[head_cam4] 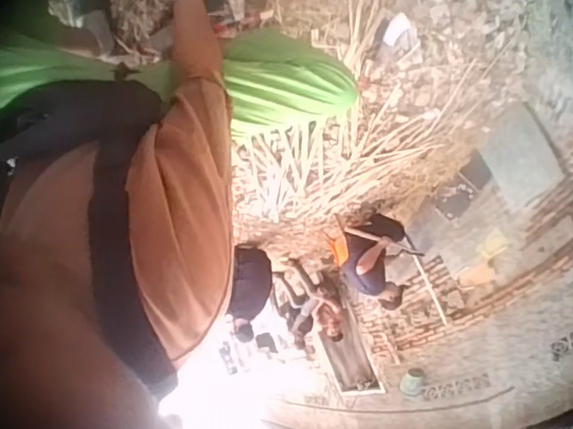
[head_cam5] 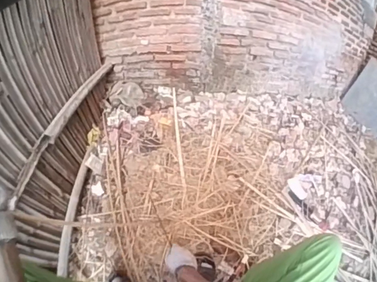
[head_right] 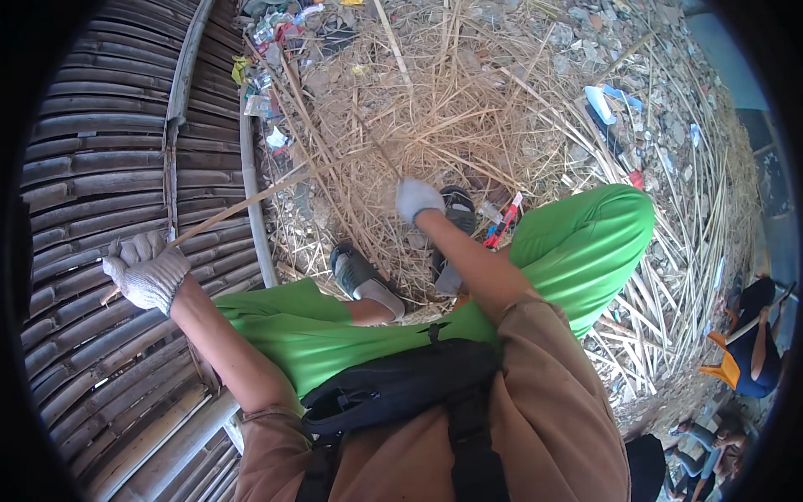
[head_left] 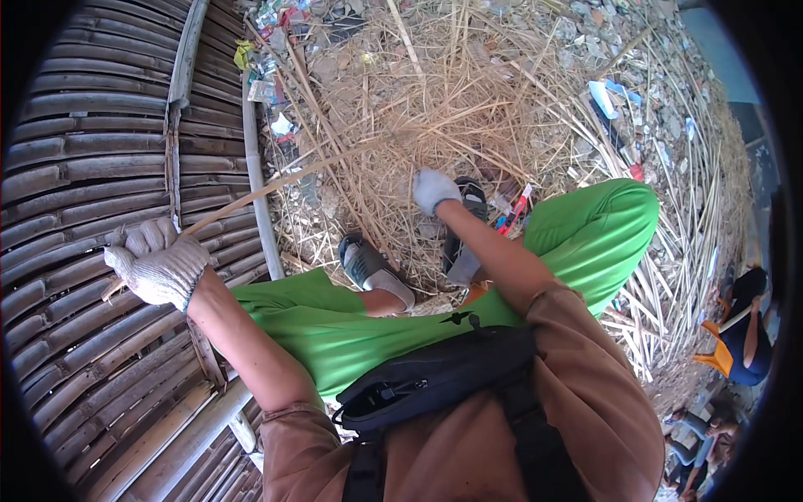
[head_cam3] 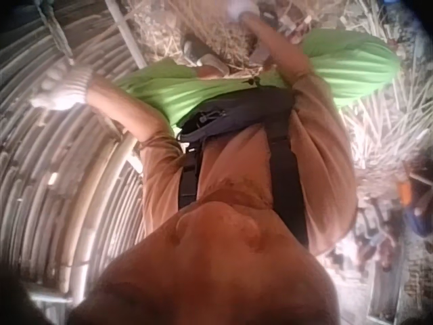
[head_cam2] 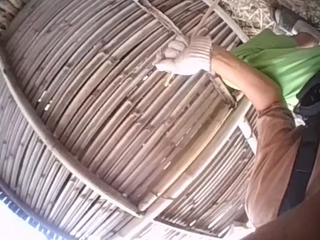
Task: The person shaves thin layers off a long bamboo stick using a large blade and then uses a small utility knife to refine the surface of the stick.
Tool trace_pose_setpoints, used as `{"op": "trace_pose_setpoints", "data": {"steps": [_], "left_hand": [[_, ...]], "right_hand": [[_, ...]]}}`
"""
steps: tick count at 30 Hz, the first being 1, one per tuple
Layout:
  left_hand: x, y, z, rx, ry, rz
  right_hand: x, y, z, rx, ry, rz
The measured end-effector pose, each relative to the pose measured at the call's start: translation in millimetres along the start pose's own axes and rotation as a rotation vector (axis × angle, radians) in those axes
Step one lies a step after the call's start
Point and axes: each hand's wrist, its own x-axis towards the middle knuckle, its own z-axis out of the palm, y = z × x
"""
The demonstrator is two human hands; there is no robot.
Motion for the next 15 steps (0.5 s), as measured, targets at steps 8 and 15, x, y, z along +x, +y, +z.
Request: {"op": "trace_pose_setpoints", "data": {"steps": [8, 15], "left_hand": [[22, 6, -27, 0.052, 0.014, -0.004], [45, -16, -26, -0.091, -0.131, -0.117]], "right_hand": [[-53, -90, -8, 0.085, -0.042, -0.172], [15, -12, 5, -0.061, -0.061, -0.051]]}}
